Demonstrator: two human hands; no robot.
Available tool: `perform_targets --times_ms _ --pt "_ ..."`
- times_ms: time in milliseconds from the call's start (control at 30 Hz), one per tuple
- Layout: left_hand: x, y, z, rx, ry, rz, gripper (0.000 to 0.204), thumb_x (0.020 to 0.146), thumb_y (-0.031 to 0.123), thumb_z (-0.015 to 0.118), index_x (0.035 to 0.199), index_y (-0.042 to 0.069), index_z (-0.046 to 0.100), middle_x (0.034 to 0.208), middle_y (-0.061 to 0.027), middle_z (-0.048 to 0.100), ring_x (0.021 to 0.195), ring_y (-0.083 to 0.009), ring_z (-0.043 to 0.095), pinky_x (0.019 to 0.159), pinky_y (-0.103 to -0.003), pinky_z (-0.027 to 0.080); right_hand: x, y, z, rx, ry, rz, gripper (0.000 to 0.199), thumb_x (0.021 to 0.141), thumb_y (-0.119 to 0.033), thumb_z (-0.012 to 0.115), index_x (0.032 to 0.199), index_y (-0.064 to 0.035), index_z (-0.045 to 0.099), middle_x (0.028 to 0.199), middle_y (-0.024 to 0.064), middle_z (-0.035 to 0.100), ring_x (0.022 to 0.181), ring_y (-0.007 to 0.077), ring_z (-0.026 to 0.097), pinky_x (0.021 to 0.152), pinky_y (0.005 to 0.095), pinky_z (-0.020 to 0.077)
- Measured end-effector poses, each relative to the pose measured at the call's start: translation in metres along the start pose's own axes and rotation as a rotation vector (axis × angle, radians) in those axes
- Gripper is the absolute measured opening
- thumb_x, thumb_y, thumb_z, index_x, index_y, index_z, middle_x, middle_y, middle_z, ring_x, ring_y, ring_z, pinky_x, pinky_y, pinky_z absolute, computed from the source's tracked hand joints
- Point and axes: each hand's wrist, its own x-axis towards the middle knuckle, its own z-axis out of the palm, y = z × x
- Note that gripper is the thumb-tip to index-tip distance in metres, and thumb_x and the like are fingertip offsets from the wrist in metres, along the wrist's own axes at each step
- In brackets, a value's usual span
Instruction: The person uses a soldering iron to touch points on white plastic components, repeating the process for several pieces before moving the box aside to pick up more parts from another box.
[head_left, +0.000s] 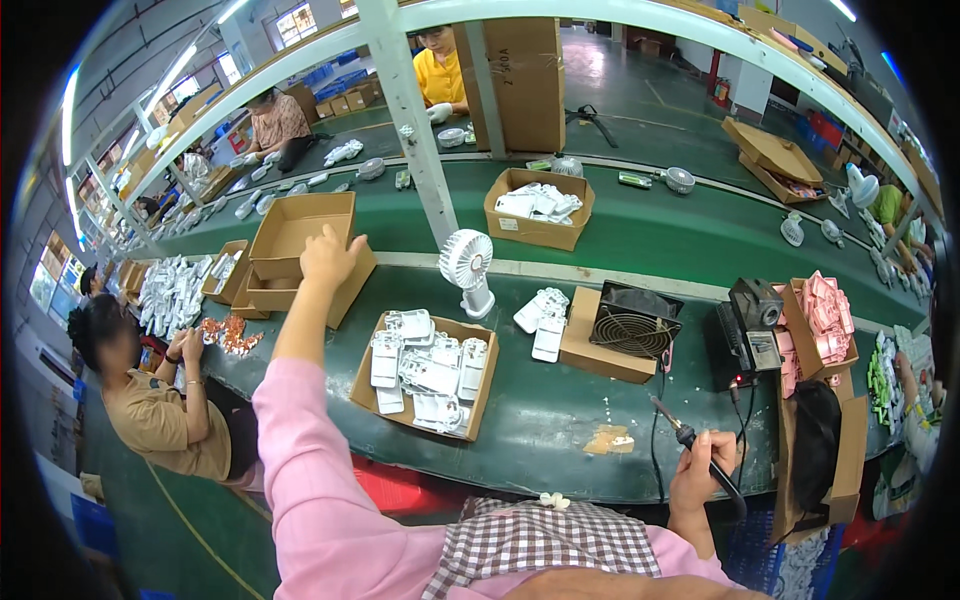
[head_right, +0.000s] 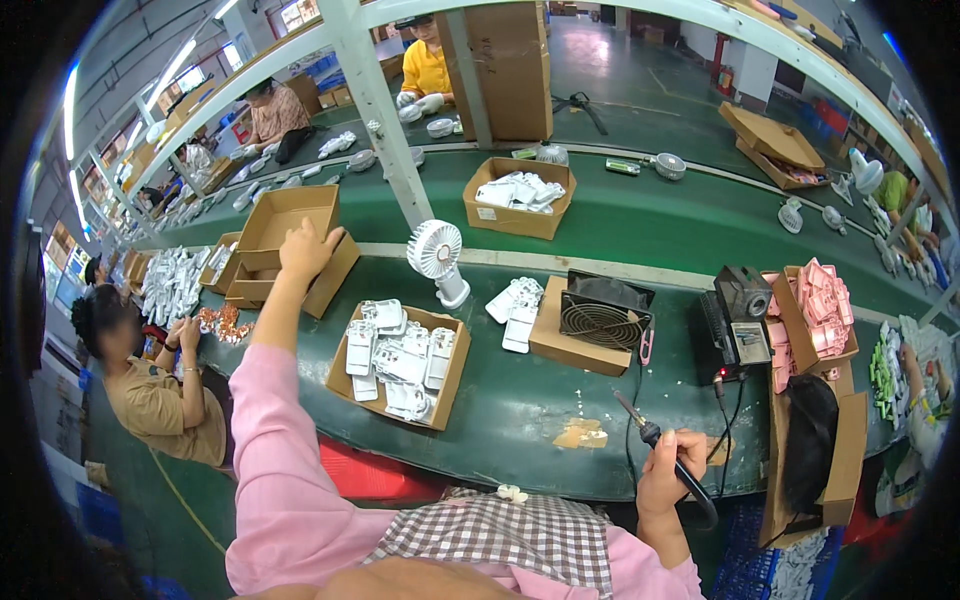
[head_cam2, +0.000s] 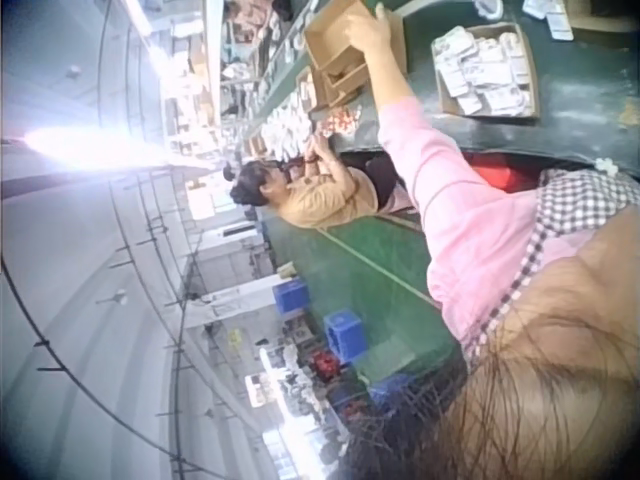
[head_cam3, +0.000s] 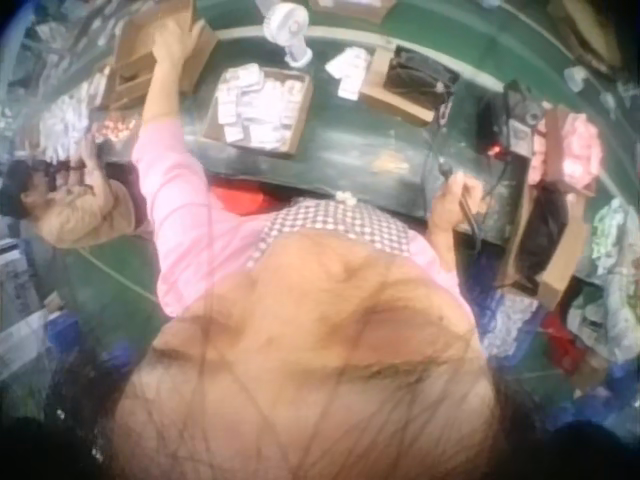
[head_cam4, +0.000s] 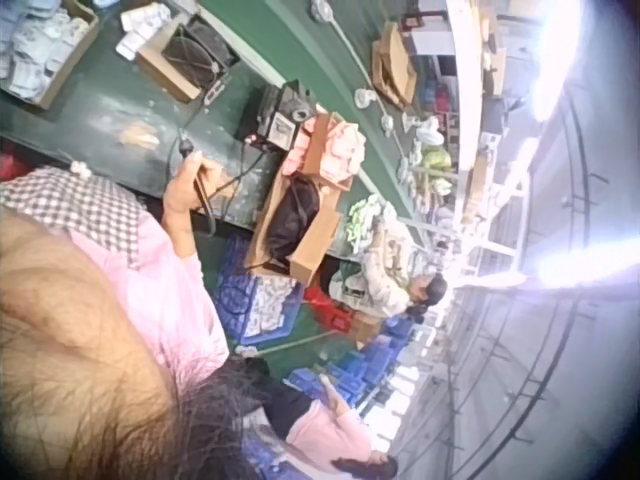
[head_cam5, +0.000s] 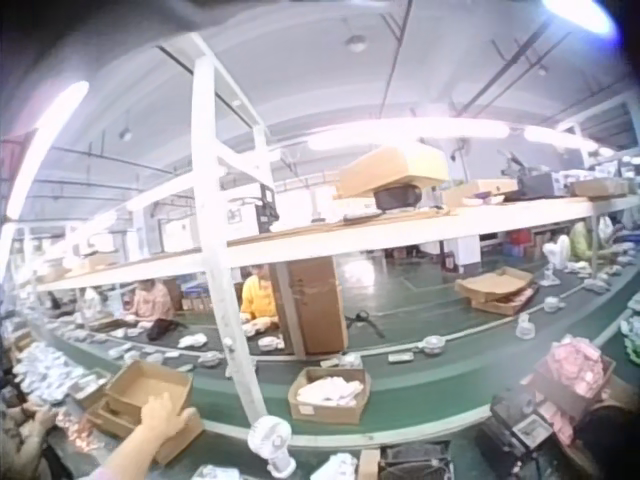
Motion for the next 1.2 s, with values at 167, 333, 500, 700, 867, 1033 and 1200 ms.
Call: perform_targets --times_ms 167,333,500,700,867,1033,1200 --pt "0.006 -0.010 0.028 0.088 -0.165 -0.003 0.034 0.086 0.035 0.059 0.097 0.003 0.065 0.095 -0.0143 0.069 0.088 -0.0308 0.068 0.075 -0.039 0.055 -0.016 -0.023 0.020 -0.023 -0.060 0.035 0.019 0.092 -0.012 0.055 0.079 -0.0080 0.042 0.065 -0.0011 0.040 0.044 0.0040 0.034 0.038 0.0185 0.0256" --pt "-0.007 -0.032 0.017 0.107 0.057 -0.071 0.017 0.085 0.020 0.057 0.090 0.007 0.066 0.091 -0.0132 0.070 0.083 -0.0287 0.069 0.072 -0.038 0.056 -0.034 -0.025 0.019 -0.076 -0.075 0.007 0.019 0.090 -0.013 0.058 0.079 -0.0083 0.043 0.064 -0.0011 0.042 0.044 0.0043 0.037 0.038 0.0186 0.0280" --pt "-0.051 -0.074 -0.046 -0.134 0.255 -0.049 0.029 0.094 0.033 0.050 0.104 0.006 0.056 0.088 -0.0203 0.066 0.082 -0.0408 0.063 0.067 -0.049 0.050 -0.037 -0.023 0.015 -0.076 -0.104 0.042 0.016 0.092 -0.008 0.056 0.082 -0.0073 0.044 0.062 0.0002 0.045 0.048 0.0056 0.040 0.046 0.0209 0.0315" --pt "-0.159 -0.087 -0.144 -0.787 0.154 0.038 0.014 0.094 0.009 0.051 0.104 0.000 0.055 0.089 -0.0117 0.061 0.078 -0.0242 0.059 0.071 -0.032 0.046 -0.025 -0.029 0.019 0.044 -0.040 -0.050 0.016 0.093 -0.008 0.055 0.083 -0.0068 0.043 0.062 0.0000 0.045 0.048 0.0049 0.039 0.045 0.0198 0.0307" --pt "-0.219 -0.045 -0.193 -0.818 0.209 0.744 0.015 0.081 -0.005 0.052 0.094 0.000 0.058 0.090 -0.0120 0.060 0.093 -0.0300 0.057 0.082 -0.039 0.045 -0.011 -0.039 -0.001 0.176 0.193 -0.102 0.018 0.093 -0.011 0.055 0.080 -0.0076 0.042 0.062 0.0000 0.042 0.040 0.0046 0.035 0.036 0.0194 0.0268" --pt "-0.238 0.024 -0.194 -0.778 -0.074 1.127 0.022 0.065 -0.008 0.055 0.083 0.003 0.057 0.094 -0.0107 0.059 0.109 -0.0338 0.056 0.089 -0.042 0.047 -0.003 -0.055 -0.029 0.283 0.350 -0.130 0.020 0.093 -0.014 0.054 0.078 -0.0086 0.043 0.059 0.0004 0.042 0.042 0.0062 0.035 0.040 0.0196 0.0274" --pt "-0.231 0.088 -0.156 -0.864 -0.279 1.326 0.032 0.064 -0.015 0.052 0.090 0.003 0.055 0.101 -0.0102 0.057 0.116 -0.0339 0.052 0.095 -0.042 0.045 -0.012 -0.056 -0.040 0.195 0.397 -0.071 0.021 0.093 -0.017 0.056 0.077 -0.0093 0.046 0.058 -0.0019 0.043 0.043 0.0043 0.038 0.039 0.0189 0.0285"
